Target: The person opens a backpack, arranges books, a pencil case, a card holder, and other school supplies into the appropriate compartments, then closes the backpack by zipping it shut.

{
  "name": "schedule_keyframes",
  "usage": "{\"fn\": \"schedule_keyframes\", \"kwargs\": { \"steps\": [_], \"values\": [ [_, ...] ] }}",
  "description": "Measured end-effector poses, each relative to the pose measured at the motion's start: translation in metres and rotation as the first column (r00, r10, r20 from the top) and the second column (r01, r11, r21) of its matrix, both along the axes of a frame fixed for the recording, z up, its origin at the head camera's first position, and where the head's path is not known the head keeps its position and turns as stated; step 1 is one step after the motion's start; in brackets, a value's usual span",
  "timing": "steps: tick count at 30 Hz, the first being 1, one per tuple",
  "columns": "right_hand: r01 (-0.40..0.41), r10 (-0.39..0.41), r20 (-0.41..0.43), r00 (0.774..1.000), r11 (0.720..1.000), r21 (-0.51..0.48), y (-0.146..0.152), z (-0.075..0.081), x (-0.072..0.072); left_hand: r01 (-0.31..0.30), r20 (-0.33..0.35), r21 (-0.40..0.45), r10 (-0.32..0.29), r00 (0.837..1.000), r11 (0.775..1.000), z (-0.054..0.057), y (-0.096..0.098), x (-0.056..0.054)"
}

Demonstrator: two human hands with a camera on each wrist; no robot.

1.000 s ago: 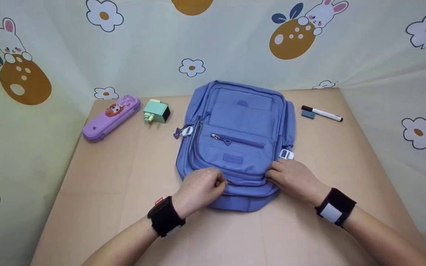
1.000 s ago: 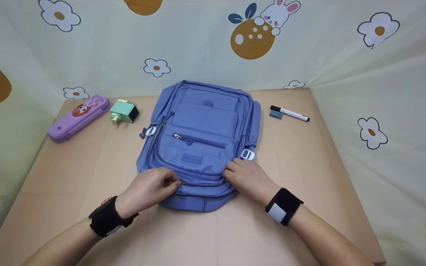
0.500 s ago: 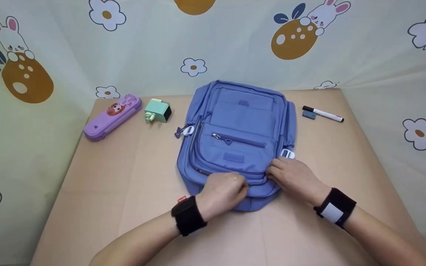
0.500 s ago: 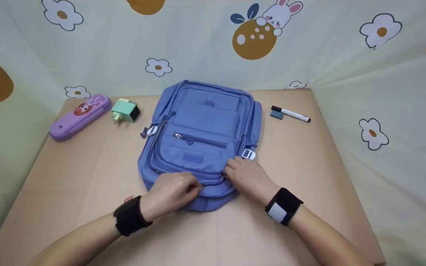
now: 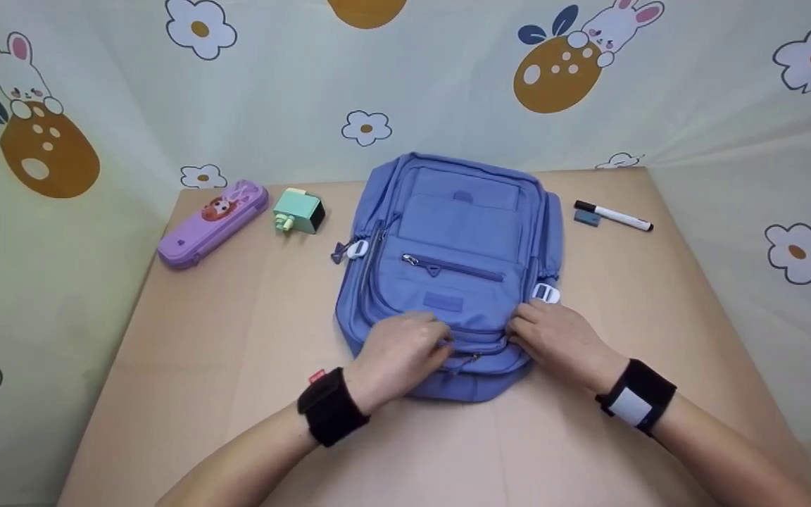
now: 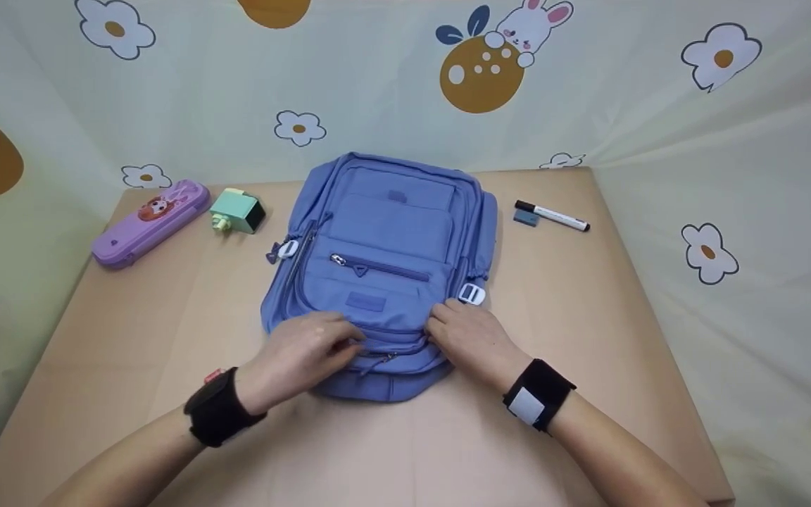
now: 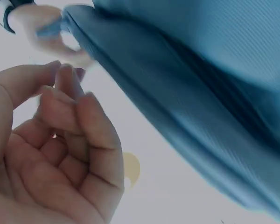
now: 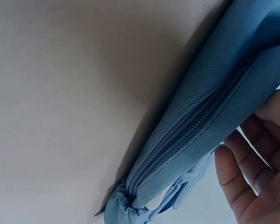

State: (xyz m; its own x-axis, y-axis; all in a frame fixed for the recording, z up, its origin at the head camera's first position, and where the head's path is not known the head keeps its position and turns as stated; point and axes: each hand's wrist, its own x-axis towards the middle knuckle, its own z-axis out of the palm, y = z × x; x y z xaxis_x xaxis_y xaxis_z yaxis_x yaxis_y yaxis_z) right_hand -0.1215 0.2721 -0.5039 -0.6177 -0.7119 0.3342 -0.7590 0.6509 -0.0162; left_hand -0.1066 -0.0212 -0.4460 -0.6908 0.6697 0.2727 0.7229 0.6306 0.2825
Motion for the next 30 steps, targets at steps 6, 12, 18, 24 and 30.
{"fn": "schedule_keyframes", "kwargs": {
  "steps": [6,12,18,24,30],
  "values": [
    [0.003,-0.003,0.011,1.000,1.000,-0.020,0.000,0.002,0.003,0.046,-0.015,-0.091,-0.047,0.999,0.995,-0.002,-0.032,-0.021],
    [0.012,-0.012,0.004,1.000,1.000,-0.011,-0.001,0.002,0.004,0.126,0.037,-0.243,-0.120,0.992,0.962,-0.006,-0.043,-0.033],
    [0.015,-0.015,0.026,1.000,1.000,-0.022,-0.004,0.008,0.004,0.150,-0.012,-0.263,-0.158,0.987,0.953,-0.011,-0.041,-0.039],
    [-0.074,0.083,0.042,0.996,0.981,-0.179,-0.032,0.024,0.015,0.096,-0.095,-0.275,-0.127,0.987,0.957,-0.018,-0.041,-0.039],
    [-0.202,0.219,0.047,0.975,0.952,-0.230,-0.068,0.022,0.028,0.089,-0.144,-0.298,-0.136,0.980,0.951,-0.020,-0.040,-0.037]
  ]
}}
